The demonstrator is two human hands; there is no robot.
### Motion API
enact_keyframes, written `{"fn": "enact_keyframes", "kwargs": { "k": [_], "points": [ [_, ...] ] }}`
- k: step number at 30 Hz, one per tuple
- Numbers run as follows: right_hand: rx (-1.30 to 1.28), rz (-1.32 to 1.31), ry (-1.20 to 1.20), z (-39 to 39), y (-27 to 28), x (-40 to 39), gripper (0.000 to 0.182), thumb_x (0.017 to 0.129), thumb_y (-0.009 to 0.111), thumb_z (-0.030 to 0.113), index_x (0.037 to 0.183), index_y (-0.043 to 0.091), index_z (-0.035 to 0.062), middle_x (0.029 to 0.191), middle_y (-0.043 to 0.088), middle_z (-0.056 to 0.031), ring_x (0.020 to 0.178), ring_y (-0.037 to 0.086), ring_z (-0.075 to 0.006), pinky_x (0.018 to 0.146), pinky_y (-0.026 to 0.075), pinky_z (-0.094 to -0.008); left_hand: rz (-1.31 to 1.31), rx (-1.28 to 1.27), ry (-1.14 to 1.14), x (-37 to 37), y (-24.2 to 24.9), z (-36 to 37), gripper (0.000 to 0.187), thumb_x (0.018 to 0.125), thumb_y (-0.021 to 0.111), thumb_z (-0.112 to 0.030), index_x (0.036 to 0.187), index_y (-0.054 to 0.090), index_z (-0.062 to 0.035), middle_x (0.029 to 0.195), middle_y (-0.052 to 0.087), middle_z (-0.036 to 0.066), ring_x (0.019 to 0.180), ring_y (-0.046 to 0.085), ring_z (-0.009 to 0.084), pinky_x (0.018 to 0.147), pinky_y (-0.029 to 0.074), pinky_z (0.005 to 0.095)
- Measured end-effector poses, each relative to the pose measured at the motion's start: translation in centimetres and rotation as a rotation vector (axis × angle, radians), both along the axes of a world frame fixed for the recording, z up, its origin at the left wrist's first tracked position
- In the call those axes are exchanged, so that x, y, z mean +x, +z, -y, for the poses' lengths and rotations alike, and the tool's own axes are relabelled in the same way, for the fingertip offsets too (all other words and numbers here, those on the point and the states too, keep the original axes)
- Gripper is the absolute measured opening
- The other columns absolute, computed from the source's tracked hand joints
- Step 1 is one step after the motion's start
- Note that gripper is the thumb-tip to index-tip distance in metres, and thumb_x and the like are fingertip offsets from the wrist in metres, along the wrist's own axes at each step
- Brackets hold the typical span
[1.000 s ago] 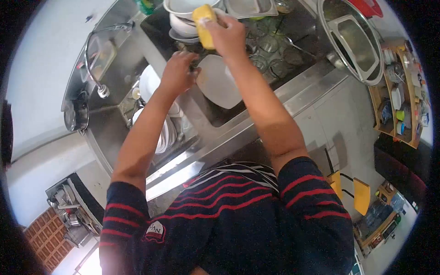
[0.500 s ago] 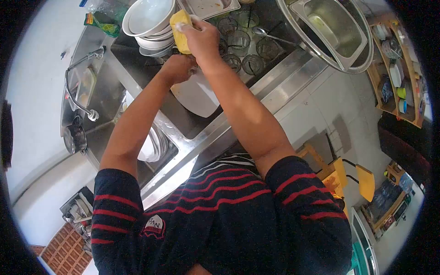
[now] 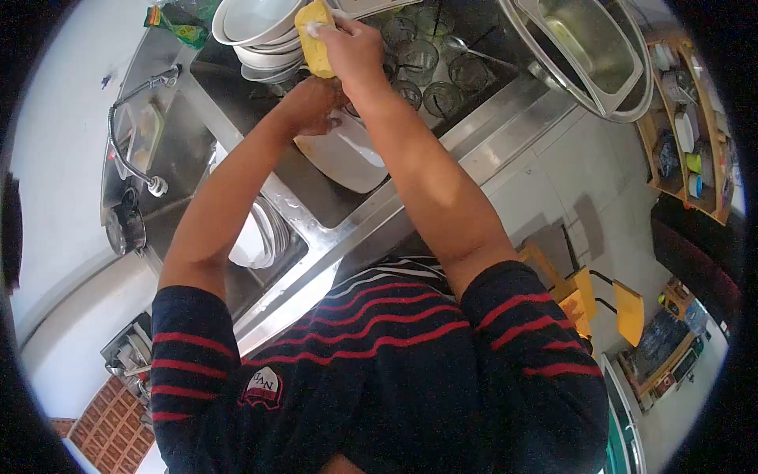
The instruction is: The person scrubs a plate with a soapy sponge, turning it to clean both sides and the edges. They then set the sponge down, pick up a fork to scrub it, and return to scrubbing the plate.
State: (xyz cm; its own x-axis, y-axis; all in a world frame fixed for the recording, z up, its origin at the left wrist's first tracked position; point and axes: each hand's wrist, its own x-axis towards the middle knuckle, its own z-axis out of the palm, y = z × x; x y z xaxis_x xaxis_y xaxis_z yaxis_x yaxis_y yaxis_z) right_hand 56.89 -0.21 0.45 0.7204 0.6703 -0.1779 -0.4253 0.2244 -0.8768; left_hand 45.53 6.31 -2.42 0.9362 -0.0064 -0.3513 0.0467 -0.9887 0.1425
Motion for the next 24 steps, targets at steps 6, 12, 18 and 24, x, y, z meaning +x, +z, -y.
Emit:
{"fn": "enact_keyframes", "kwargs": {
  "k": [6, 12, 18, 24],
  "points": [
    [0.010, -0.058, 0.043, 0.2, 0.2, 0.4, 0.040, 0.081, 0.072, 0.012, 0.117, 0.065, -0.0025, 0.102, 0.068, -0.0066, 0.086, 0.065, -0.0127, 0.073, 0.051, -0.0261, -0.071, 0.083, -0.042, -0.7, 1.4, 0.1, 0.020, 0.074, 0.068, -0.019, 0.092, 0.069, -0.0089, 0.102, 0.062, 0.012, 0.094, 0.063, 0.0311, 0.083, 0.051, 0.0429],
    [0.040, -0.067, 0.030, 0.0, -0.5, 1.0, 0.040, 0.080, 0.072, 0.011, 0.117, 0.065, -0.0022, 0.102, 0.069, -0.0063, 0.087, 0.066, -0.0139, 0.075, 0.051, -0.0270, -0.074, 0.006, -0.060, -3.4, 3.7, 0.0, 0.018, 0.070, 0.065, -0.014, 0.087, 0.067, -0.0101, 0.092, 0.062, 0.009, 0.089, 0.063, 0.0306, 0.078, 0.052, 0.0429],
    [0.026, -0.061, -0.128, 1.1, 1.1, 2.4, 0.039, 0.079, 0.074, 0.013, 0.115, 0.066, -0.0008, 0.111, 0.067, -0.0091, 0.098, 0.064, -0.0170, 0.085, 0.049, -0.0323, 0.351, 0.003, 0.025, -9.2, 8.5, -0.1, 0.024, 0.069, 0.065, -0.007, 0.093, 0.064, -0.0097, 0.083, 0.063, 0.008, 0.083, 0.064, 0.0296, 0.071, 0.053, 0.0396],
    [0.011, 0.007, -0.139, 1.6, 2.5, 2.4, 0.046, 0.083, 0.071, 0.020, 0.123, 0.061, -0.0009, 0.119, 0.063, -0.0095, 0.105, 0.061, -0.0188, 0.091, 0.045, -0.0370, 0.896, -0.080, 0.963, -16.1, 9.8, 2.1, 0.020, 0.077, 0.073, -0.008, 0.095, 0.067, -0.0062, 0.077, 0.067, 0.012, 0.060, 0.064, 0.0241, 0.057, 0.050, 0.0311]
  ]
}}
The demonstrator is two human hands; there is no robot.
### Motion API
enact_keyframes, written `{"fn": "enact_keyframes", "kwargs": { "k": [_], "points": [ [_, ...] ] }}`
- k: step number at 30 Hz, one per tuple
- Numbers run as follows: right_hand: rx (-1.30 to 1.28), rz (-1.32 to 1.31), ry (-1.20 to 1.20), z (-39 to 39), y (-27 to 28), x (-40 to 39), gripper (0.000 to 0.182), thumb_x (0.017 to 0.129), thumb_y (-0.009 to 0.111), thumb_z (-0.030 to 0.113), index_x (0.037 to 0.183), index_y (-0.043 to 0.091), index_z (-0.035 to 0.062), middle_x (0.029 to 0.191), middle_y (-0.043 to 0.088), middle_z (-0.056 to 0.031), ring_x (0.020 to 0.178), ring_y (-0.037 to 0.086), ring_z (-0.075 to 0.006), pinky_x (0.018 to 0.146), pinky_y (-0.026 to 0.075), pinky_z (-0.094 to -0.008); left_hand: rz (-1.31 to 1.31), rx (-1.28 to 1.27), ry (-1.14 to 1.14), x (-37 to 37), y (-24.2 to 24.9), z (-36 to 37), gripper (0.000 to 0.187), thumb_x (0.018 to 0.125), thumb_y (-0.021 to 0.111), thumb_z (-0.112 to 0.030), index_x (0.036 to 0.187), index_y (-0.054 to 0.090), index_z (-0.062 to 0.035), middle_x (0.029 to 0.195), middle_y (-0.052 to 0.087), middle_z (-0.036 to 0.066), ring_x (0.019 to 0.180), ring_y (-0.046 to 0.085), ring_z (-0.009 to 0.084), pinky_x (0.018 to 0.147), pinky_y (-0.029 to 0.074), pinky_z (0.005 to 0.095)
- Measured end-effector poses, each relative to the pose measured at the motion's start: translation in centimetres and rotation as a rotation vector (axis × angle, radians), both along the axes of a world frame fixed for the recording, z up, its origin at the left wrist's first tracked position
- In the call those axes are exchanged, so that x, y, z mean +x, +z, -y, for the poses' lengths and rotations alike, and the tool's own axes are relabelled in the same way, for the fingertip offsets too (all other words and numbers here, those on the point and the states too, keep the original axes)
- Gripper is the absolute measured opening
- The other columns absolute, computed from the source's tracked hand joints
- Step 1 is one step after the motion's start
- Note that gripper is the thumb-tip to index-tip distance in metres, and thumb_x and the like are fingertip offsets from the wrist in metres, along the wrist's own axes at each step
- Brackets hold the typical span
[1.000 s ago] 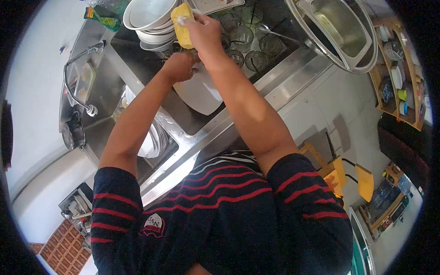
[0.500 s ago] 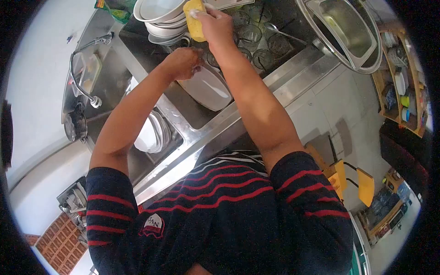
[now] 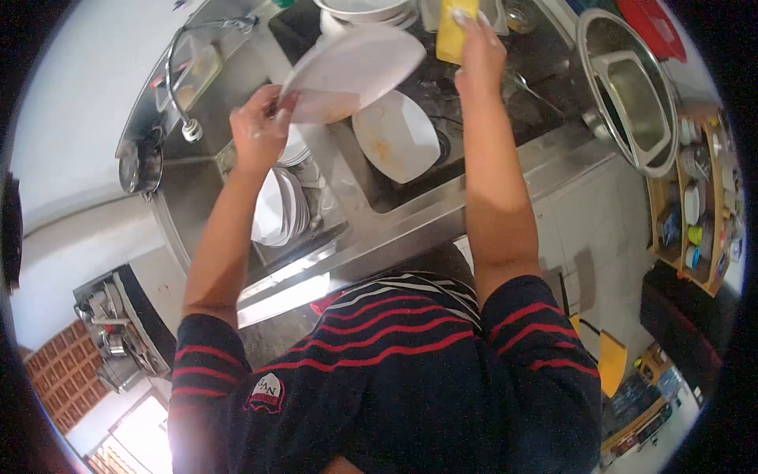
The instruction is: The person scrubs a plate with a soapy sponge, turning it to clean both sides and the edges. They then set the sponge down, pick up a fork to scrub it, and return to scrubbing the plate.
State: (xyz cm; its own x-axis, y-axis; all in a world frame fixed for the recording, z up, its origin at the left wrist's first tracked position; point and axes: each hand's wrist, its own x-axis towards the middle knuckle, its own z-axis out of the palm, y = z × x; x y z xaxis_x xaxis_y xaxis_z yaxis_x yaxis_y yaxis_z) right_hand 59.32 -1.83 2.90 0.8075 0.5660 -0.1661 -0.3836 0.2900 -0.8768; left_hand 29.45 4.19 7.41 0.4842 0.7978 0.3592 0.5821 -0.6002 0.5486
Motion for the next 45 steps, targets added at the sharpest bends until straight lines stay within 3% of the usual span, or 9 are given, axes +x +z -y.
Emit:
{"fn": "enact_keyframes", "kwargs": {
  "k": [4, 6, 8, 9, 12, 16, 25, 35, 45],
  "points": [
    [-0.006, -0.038, 0.103, -0.9, -1.2, -1.2, 0.057, 0.086, 0.070, 0.020, 0.134, 0.049, -0.0033, 0.121, 0.061, -0.0126, 0.102, 0.063, -0.0216, 0.091, 0.047, -0.0330, 0.462, -0.471, 0.364, -4.5, 2.4, 3.2, 0.016, 0.086, 0.069, -0.012, 0.095, 0.063, -0.0003, 0.073, 0.064, 0.003, 0.057, 0.054, 0.0116, 0.056, 0.046, 0.0278],
    [0.054, -0.055, 0.234, -0.9, -1.6, -2.2, 0.055, 0.091, 0.064, 0.026, 0.136, 0.046, 0.0006, 0.125, 0.059, -0.0137, 0.107, 0.062, -0.0258, 0.093, 0.049, -0.0404, 0.660, -0.379, 0.322, -8.1, -1.1, 3.1, 0.018, 0.086, 0.068, -0.008, 0.097, 0.058, 0.0005, 0.085, 0.062, 0.003, 0.071, 0.057, 0.0137, 0.067, 0.047, 0.0269],
    [0.042, -0.215, 0.448, -0.9, -1.7, -3.8, 0.055, 0.098, 0.048, 0.043, 0.138, 0.044, 0.0058, 0.127, 0.058, -0.0157, 0.112, 0.059, -0.0336, 0.093, 0.047, -0.0509, 1.145, -0.692, 0.365, -10.8, -2.0, 4.4, 0.021, 0.084, 0.067, -0.004, 0.101, 0.054, -0.0012, 0.096, 0.059, 0.006, 0.088, 0.057, 0.0150, 0.078, 0.047, 0.0276],
    [0.042, -0.215, 0.543, -0.8, -1.4, -4.9, 0.059, 0.099, 0.038, 0.050, 0.140, 0.040, 0.0072, 0.130, 0.056, -0.0196, 0.116, 0.056, -0.0389, 0.094, 0.046, -0.0563, 1.173, -0.746, 0.363, -12.6, -3.2, 4.8, 0.026, 0.083, 0.066, -0.003, 0.105, 0.052, -0.0019, 0.101, 0.058, 0.007, 0.094, 0.057, 0.0171, 0.081, 0.047, 0.0297],
    [0.105, -0.359, 0.749, -0.1, 1.3, -8.7, 0.058, 0.100, 0.037, 0.049, 0.140, 0.041, 0.0066, 0.129, 0.056, -0.0209, 0.115, 0.056, -0.0403, 0.096, 0.045, -0.0561, 1.176, -0.792, 0.458, -16.4, -5.0, 6.0, 0.028, 0.082, 0.067, -0.003, 0.106, 0.053, -0.0015, 0.100, 0.059, 0.008, 0.093, 0.058, 0.0176, 0.082, 0.048, 0.0305],
    [0.051, -0.231, 0.987, -0.2, 1.7, -13.5, 0.056, 0.095, 0.051, 0.041, 0.135, 0.044, 0.0032, 0.125, 0.058, -0.0188, 0.110, 0.060, -0.0350, 0.092, 0.049, -0.0528, 1.172, -0.836, 0.438, -20.1, -5.5, 7.4, 0.027, 0.082, 0.062, -0.001, 0.107, 0.056, -0.0005, 0.098, 0.061, 0.008, 0.092, 0.059, 0.0176, 0.081, 0.048, 0.0302],
    [-0.278, 0.126, 0.828, 1.4, 0.7, -28.9, 0.042, 0.085, 0.070, 0.019, 0.120, 0.057, 0.0019, 0.108, 0.065, -0.0069, 0.096, 0.064, -0.0172, 0.084, 0.050, -0.0316, 1.215, -0.758, 0.364, -27.5, -8.0, 6.5, 0.033, 0.080, 0.058, 0.004, 0.114, 0.055, 0.0007, 0.106, 0.060, 0.009, 0.099, 0.057, 0.0176, 0.086, 0.046, 0.0301],
    [-0.226, 0.841, 0.755, -3.7, 2.5, -34.4, 0.045, 0.081, 0.074, 0.019, 0.117, 0.057, -0.0007, 0.105, 0.066, -0.0088, 0.094, 0.063, -0.0155, 0.084, 0.049, -0.0299, 1.210, -0.829, 0.504, -32.3, -10.2, 3.5, 0.037, 0.080, 0.056, 0.003, 0.117, 0.053, 0.0002, 0.107, 0.059, 0.010, 0.099, 0.057, 0.0187, 0.086, 0.046, 0.0296],
    [-0.042, 1.191, 0.713, -15.2, 11.9, -37.1, 0.041, 0.085, 0.071, 0.028, 0.115, 0.061, 0.0024, 0.098, 0.068, -0.0073, 0.087, 0.064, -0.0155, 0.079, 0.050, -0.0301, 1.467, -0.873, 0.657, -32.3, -10.9, 2.7, 0.029, 0.082, 0.055, 0.004, 0.111, 0.055, -0.0010, 0.104, 0.059, 0.008, 0.094, 0.057, 0.0162, 0.081, 0.047, 0.0289]
  ]
}}
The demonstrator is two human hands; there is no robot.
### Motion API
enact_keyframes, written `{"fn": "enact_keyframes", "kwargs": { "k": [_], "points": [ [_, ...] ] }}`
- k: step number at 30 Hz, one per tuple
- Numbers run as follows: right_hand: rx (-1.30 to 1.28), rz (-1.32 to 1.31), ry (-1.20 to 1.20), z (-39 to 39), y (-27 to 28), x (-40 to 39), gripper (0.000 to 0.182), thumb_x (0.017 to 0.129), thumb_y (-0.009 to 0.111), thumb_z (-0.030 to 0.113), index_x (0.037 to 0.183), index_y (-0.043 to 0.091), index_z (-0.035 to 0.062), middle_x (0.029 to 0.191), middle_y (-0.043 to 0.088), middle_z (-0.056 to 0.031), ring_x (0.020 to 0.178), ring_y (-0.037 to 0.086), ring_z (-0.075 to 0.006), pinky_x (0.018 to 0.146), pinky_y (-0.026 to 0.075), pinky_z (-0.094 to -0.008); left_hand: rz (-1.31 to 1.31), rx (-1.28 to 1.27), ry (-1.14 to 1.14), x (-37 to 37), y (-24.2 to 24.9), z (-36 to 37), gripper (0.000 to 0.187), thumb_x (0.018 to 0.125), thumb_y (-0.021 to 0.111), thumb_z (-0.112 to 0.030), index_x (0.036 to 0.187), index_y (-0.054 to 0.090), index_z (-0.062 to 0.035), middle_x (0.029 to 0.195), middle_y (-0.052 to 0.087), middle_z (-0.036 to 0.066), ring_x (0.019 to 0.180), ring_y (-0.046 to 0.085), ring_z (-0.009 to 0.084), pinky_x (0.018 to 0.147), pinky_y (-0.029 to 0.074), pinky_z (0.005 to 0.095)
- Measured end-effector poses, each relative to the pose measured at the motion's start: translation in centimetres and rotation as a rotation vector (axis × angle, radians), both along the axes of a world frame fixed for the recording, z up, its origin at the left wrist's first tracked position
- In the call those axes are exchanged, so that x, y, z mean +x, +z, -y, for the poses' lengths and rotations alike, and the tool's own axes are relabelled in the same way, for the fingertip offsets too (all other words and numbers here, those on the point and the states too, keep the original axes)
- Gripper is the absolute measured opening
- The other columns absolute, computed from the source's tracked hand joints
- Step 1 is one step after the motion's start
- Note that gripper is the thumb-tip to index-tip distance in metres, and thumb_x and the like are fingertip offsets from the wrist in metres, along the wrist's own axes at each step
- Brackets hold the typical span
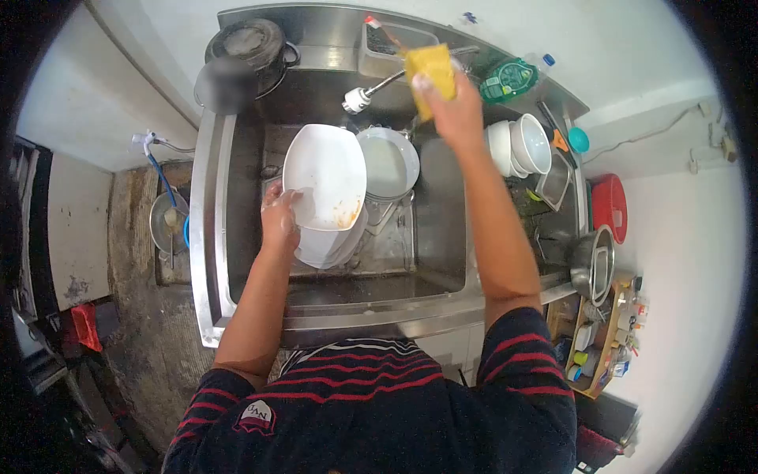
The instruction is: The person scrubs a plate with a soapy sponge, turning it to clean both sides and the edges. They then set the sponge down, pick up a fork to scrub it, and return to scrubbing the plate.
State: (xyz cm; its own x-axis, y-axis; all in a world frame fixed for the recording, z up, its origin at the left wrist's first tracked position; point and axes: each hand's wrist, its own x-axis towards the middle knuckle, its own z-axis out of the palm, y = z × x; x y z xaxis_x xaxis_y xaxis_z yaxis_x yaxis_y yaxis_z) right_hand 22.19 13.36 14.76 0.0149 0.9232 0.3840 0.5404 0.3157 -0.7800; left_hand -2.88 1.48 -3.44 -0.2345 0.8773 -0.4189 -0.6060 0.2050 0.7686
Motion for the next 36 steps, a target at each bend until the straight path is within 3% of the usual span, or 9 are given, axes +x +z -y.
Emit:
{"fn": "enact_keyframes", "kwargs": {
  "k": [2, 7, 8, 13, 20, 26, 29, 31, 36],
  "points": [
    [0.022, 0.067, -0.010, -3.5, 2.2, -0.6, 0.044, 0.084, 0.071, 0.032, 0.114, 0.062, 0.0020, 0.096, 0.069, -0.0091, 0.086, 0.065, -0.0184, 0.079, 0.050, -0.0311, 0.022, -0.004, 0.025, -0.1, 0.0, -0.1, 0.029, 0.082, 0.055, 0.004, 0.111, 0.055, -0.0011, 0.104, 0.059, 0.008, 0.093, 0.057, 0.0160, 0.080, 0.047, 0.0289],
    [-0.061, 0.989, -0.080, -13.5, 4.0, -0.6, 0.055, 0.075, 0.074, 0.047, 0.107, 0.068, 0.0021, 0.095, 0.070, -0.0184, 0.090, 0.066, -0.0343, 0.082, 0.051, -0.0407, 0.106, 0.009, 0.047, -0.5, 1.4, -0.3, 0.029, 0.083, 0.055, 0.002, 0.111, 0.054, 0.0019, 0.104, 0.059, 0.009, 0.092, 0.056, 0.0159, 0.079, 0.046, 0.0284],
    [-0.065, 0.993, -0.070, -15.6, 3.5, -0.5, 0.055, 0.075, 0.074, 0.047, 0.107, 0.068, 0.0021, 0.095, 0.070, -0.0184, 0.090, 0.066, -0.0343, 0.082, 0.051, -0.0407, 0.110, 0.001, 0.054, -0.4, 1.5, -0.2, 0.029, 0.083, 0.055, 0.002, 0.111, 0.054, 0.0019, 0.104, 0.059, 0.009, 0.092, 0.056, 0.0159, 0.079, 0.046, 0.0284],
    [-0.581, 1.418, 0.126, -21.0, 1.4, -2.5, 0.048, 0.067, 0.078, 0.033, 0.105, 0.071, 0.0053, 0.106, 0.069, -0.0177, 0.098, 0.066, -0.0343, 0.084, 0.052, -0.0434, 0.086, -0.054, 0.081, -0.2, 1.9, -0.5, 0.033, 0.080, 0.053, 0.002, 0.114, 0.053, 0.0048, 0.101, 0.060, 0.010, 0.090, 0.056, 0.0163, 0.078, 0.046, 0.0285],
    [-0.543, 1.389, 0.197, -24.5, -4.9, -1.2, 0.047, 0.066, 0.073, 0.025, 0.108, 0.070, 0.0044, 0.108, 0.069, -0.0177, 0.097, 0.067, -0.0341, 0.083, 0.052, -0.0419, 0.020, -0.066, 0.112, -0.4, 3.9, -0.5, 0.033, 0.080, 0.053, 0.002, 0.112, 0.054, 0.0050, 0.096, 0.061, 0.011, 0.083, 0.057, 0.0160, 0.074, 0.046, 0.0273],
    [-0.597, 1.444, 0.162, -24.7, -3.2, 0.0, 0.046, 0.067, 0.074, 0.032, 0.104, 0.072, 0.0053, 0.109, 0.068, -0.0186, 0.101, 0.066, -0.0331, 0.084, 0.052, -0.0415, 0.040, -0.019, 0.095, -0.3, 3.3, -0.7, 0.032, 0.079, 0.053, 0.002, 0.111, 0.054, 0.0045, 0.096, 0.061, 0.011, 0.083, 0.058, 0.0158, 0.074, 0.047, 0.0272],
    [-0.506, 1.353, 0.175, -25.3, -3.7, 0.1, 0.044, 0.072, 0.073, 0.040, 0.097, 0.073, 0.0036, 0.106, 0.069, -0.0189, 0.101, 0.066, -0.0338, 0.084, 0.052, -0.0411, 0.031, -0.033, 0.114, -0.5, 2.7, -0.6, 0.032, 0.080, 0.053, 0.002, 0.112, 0.054, 0.0043, 0.096, 0.061, 0.011, 0.084, 0.058, 0.0165, 0.075, 0.047, 0.0277],
    [-0.190, 1.170, 0.063, -22.8, -1.9, -1.9, 0.034, 0.076, 0.067, 0.035, 0.085, 0.072, 0.0029, 0.087, 0.069, -0.0208, 0.086, 0.066, -0.0384, 0.078, 0.051, -0.0458, 0.133, 0.028, 0.149, -0.3, 0.8, -0.7, 0.033, 0.080, 0.054, 0.003, 0.113, 0.053, 0.0037, 0.097, 0.061, 0.011, 0.087, 0.059, 0.0177, 0.078, 0.047, 0.0285],
    [-0.100, 1.229, -0.040, -24.9, -5.5, -2.1, 0.028, 0.080, 0.064, 0.029, 0.089, 0.071, 0.0039, 0.087, 0.069, -0.0214, 0.091, 0.066, -0.0382, 0.081, 0.052, -0.0472, 0.276, 0.055, 0.118, -1.0, 3.6, -0.8, 0.038, 0.078, 0.055, 0.007, 0.116, 0.053, 0.0029, 0.101, 0.062, 0.013, 0.093, 0.061, 0.0204, 0.083, 0.049, 0.0308]
  ]
}}
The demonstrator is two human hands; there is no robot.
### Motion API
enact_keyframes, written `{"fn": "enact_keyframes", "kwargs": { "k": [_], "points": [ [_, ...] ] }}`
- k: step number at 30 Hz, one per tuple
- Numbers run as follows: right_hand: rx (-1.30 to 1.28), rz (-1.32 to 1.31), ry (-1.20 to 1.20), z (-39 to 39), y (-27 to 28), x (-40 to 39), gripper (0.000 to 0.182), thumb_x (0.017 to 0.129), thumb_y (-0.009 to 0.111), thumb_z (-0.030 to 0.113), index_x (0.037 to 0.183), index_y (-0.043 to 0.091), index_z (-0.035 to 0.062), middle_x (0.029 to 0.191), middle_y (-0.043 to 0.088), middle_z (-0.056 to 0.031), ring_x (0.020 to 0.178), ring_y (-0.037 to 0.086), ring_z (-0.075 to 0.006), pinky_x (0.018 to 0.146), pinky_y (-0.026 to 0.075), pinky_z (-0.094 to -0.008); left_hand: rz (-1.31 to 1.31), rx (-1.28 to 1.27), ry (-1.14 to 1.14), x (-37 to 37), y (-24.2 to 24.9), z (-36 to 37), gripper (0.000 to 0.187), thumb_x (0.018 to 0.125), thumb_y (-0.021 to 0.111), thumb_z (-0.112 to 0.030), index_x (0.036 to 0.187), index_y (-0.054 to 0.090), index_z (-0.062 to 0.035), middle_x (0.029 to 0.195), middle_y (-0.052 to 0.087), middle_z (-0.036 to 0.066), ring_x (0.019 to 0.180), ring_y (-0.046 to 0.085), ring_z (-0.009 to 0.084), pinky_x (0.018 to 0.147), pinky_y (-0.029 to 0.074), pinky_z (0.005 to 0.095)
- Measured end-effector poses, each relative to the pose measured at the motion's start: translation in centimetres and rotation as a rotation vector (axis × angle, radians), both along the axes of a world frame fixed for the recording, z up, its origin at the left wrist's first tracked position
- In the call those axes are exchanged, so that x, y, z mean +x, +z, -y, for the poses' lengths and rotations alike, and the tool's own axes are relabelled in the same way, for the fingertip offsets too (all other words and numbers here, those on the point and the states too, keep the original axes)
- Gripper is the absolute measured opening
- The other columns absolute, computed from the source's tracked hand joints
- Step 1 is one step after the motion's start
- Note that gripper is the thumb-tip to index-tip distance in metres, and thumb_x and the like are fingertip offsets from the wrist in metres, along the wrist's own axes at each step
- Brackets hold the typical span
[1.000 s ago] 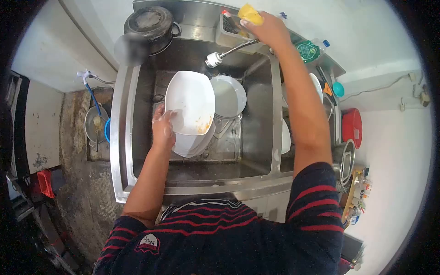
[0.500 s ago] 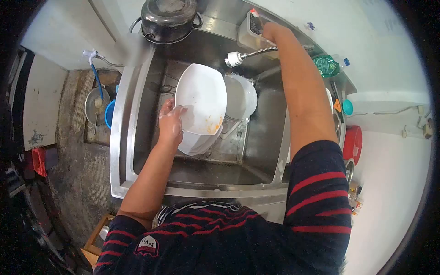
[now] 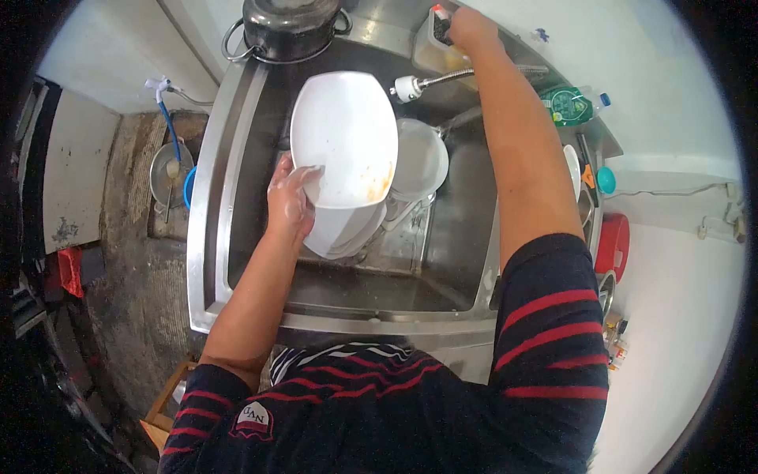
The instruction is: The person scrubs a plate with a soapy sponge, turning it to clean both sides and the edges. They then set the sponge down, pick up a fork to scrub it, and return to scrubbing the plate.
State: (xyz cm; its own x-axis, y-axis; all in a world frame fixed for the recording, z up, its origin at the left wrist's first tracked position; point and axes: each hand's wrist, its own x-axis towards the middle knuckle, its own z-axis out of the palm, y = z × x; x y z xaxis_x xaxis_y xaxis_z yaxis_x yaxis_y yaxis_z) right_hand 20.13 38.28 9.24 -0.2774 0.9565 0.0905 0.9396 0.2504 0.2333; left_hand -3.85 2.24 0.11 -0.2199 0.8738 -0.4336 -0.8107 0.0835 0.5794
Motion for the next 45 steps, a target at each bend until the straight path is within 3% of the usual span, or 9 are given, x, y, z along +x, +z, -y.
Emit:
{"fn": "enact_keyframes", "kwargs": {
  "k": [6, 11, 14, 18, 21, 24, 26, 29, 45],
  "points": [
    [0.244, -0.016, 0.183, 2.1, 3.1, -0.3, 0.028, 0.084, 0.061, 0.025, 0.096, 0.067, 0.0005, 0.086, 0.065, -0.0228, 0.084, 0.062, -0.0407, 0.076, 0.049, -0.0487, 0.002, -0.017, -0.086, 0.4, 0.5, 0.5, 0.042, 0.076, 0.057, 0.008, 0.118, 0.053, 0.0036, 0.105, 0.063, 0.015, 0.096, 0.062, 0.0223, 0.084, 0.050, 0.0321],
    [0.193, -0.856, 0.171, 16.5, 11.1, -3.9, 0.021, 0.090, 0.059, 0.021, 0.088, 0.065, 0.0007, 0.075, 0.064, -0.0134, 0.068, 0.063, -0.0221, 0.062, 0.049, -0.0350, -0.189, -0.054, -0.119, 1.4, -1.6, 0.2, 0.043, 0.080, 0.055, 0.002, 0.123, 0.052, 0.0023, 0.104, 0.063, 0.014, 0.091, 0.060, 0.0204, 0.080, 0.048, 0.0310],
    [0.063, -0.583, 0.122, 24.0, 4.6, 0.5, 0.039, 0.089, 0.056, 0.039, 0.100, 0.067, 0.0030, 0.092, 0.068, -0.0219, 0.092, 0.066, -0.0358, 0.077, 0.051, -0.0449, -0.327, -0.041, -0.147, 2.7, -1.4, 0.6, 0.040, 0.084, 0.052, -0.004, 0.124, 0.051, 0.0016, 0.106, 0.062, 0.015, 0.092, 0.059, 0.0214, 0.080, 0.047, 0.0324],
    [-0.587, -0.869, -0.173, 37.2, -4.4, 2.9, 0.035, 0.096, 0.048, 0.030, 0.085, 0.066, 0.0018, 0.080, 0.065, -0.0177, 0.075, 0.063, -0.0329, 0.071, 0.048, -0.0439, -0.807, -0.008, -0.157, 4.2, -2.2, 1.5, 0.035, 0.088, 0.049, -0.009, 0.120, 0.051, 0.0042, 0.106, 0.063, 0.020, 0.095, 0.061, 0.0280, 0.081, 0.047, 0.0361],
    [-0.579, -1.075, -0.295, 43.8, -7.8, 1.2, 0.032, 0.097, 0.045, 0.025, 0.087, 0.066, 0.0035, 0.075, 0.064, -0.0178, 0.063, 0.060, -0.0336, 0.060, 0.048, -0.0428, -1.121, 0.036, -0.215, 4.6, -0.8, 2.3, 0.031, 0.088, 0.050, -0.010, 0.115, 0.053, 0.0055, 0.100, 0.064, 0.024, 0.093, 0.062, 0.0333, 0.080, 0.047, 0.0393],
    [-0.564, -1.100, -0.248, 46.4, -7.2, -1.8, 0.034, 0.099, 0.046, 0.027, 0.093, 0.064, -0.0007, 0.073, 0.064, -0.0144, 0.062, 0.059, -0.0258, 0.060, 0.046, -0.0408, -1.091, 0.110, -0.229, 5.1, 0.1, 3.0, 0.027, 0.086, 0.051, -0.009, 0.109, 0.056, 0.0058, 0.092, 0.066, 0.024, 0.086, 0.063, 0.0347, 0.078, 0.047, 0.0409],
    [-0.335, -0.725, -0.115, 46.3, -6.9, -2.0, 0.024, 0.096, 0.046, 0.022, 0.096, 0.063, 0.0040, 0.078, 0.064, -0.0230, 0.070, 0.063, -0.0423, 0.065, 0.049, -0.0530, -1.118, 0.130, -0.248, 5.4, 0.8, 3.4, 0.026, 0.085, 0.051, -0.008, 0.107, 0.057, 0.0059, 0.091, 0.066, 0.024, 0.085, 0.064, 0.0353, 0.078, 0.047, 0.0414],
    [-0.387, -0.616, -0.398, 44.2, -9.1, 3.1, 0.034, 0.099, 0.046, 0.029, 0.100, 0.063, -0.0003, 0.079, 0.062, -0.0276, 0.079, 0.058, -0.0483, 0.067, 0.046, -0.0555, -1.109, 0.123, -0.270, 5.4, 0.5, 3.5, 0.026, 0.084, 0.051, -0.006, 0.105, 0.059, 0.0066, 0.092, 0.067, 0.023, 0.084, 0.064, 0.0351, 0.077, 0.048, 0.0411],
    [-0.286, -0.522, -0.037, 47.0, -8.5, 2.9, 0.015, 0.088, 0.055, 0.018, 0.094, 0.058, 0.0039, 0.081, 0.064, -0.0210, 0.072, 0.062, -0.0430, 0.065, 0.049, -0.0523, -1.198, 0.056, -0.415, 5.4, 0.1, 3.3, 0.033, 0.081, 0.056, -0.010, 0.109, 0.059, 0.0071, 0.096, 0.066, 0.027, 0.088, 0.064, 0.0401, 0.080, 0.048, 0.0433]
  ]
}}
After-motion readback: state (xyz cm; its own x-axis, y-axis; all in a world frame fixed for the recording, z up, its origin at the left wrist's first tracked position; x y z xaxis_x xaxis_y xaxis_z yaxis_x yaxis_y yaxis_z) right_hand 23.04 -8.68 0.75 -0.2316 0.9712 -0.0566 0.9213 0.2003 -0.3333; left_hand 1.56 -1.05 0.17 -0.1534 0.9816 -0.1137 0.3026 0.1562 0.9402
